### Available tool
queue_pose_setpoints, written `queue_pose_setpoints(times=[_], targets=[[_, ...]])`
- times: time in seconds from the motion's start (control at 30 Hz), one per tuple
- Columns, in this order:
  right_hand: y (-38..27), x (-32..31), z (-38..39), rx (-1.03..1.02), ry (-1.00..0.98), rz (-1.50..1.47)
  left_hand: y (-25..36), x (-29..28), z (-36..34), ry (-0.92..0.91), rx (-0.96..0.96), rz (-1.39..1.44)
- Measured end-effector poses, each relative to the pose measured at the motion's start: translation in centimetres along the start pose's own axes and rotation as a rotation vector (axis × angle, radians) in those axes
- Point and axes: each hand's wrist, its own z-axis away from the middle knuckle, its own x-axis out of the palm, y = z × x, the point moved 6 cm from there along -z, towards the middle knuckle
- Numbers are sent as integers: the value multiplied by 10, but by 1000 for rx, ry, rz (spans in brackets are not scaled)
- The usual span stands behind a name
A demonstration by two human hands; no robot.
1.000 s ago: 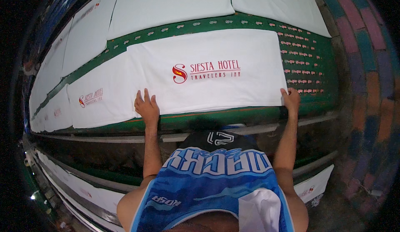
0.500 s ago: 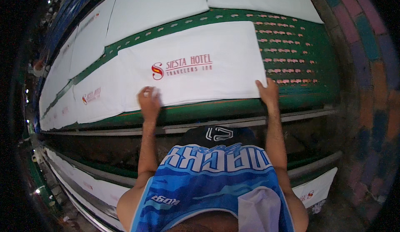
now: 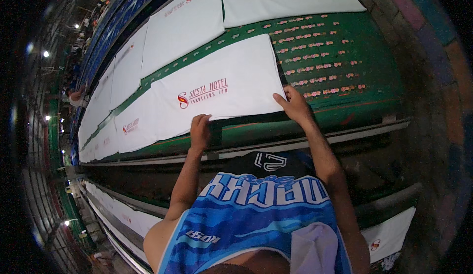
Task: The person repeatedly folds white towels with a red logo on a green conveyor belt. The person picks up each towel, folds it in half, and places it back on the belt. The process is repeated for multiple towels throughout the clip.
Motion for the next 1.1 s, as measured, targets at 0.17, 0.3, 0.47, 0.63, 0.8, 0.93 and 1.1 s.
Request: queue_pose_setpoints(times=[0.17, 0.3, 0.47, 0.63, 0.8, 0.93, 1.1], targets=[[24, 4, 12, -51, 134, 154, -5, 15, 14, -162, 93, 66], [8, 11, 26, 26, 153, 246, 0, -1, 16, -85, -15, 52], [19, 6, 22, -126, 233, 424, 6, 13, 24, -30, -55, 180], [29, 0, 29, -19, 172, 281, 2, 31, 33, 47, -200, 215], [-14, 31, 52, -197, -130, 564, -5, 22, 36, 28, -260, 199], [-1, 20, 50, -225, -150, 549, -5, 36, 36, -94, -283, 201], [-6, 13, 42, -125, -288, 535, 38, 33, 14, -181, -303, 167]])
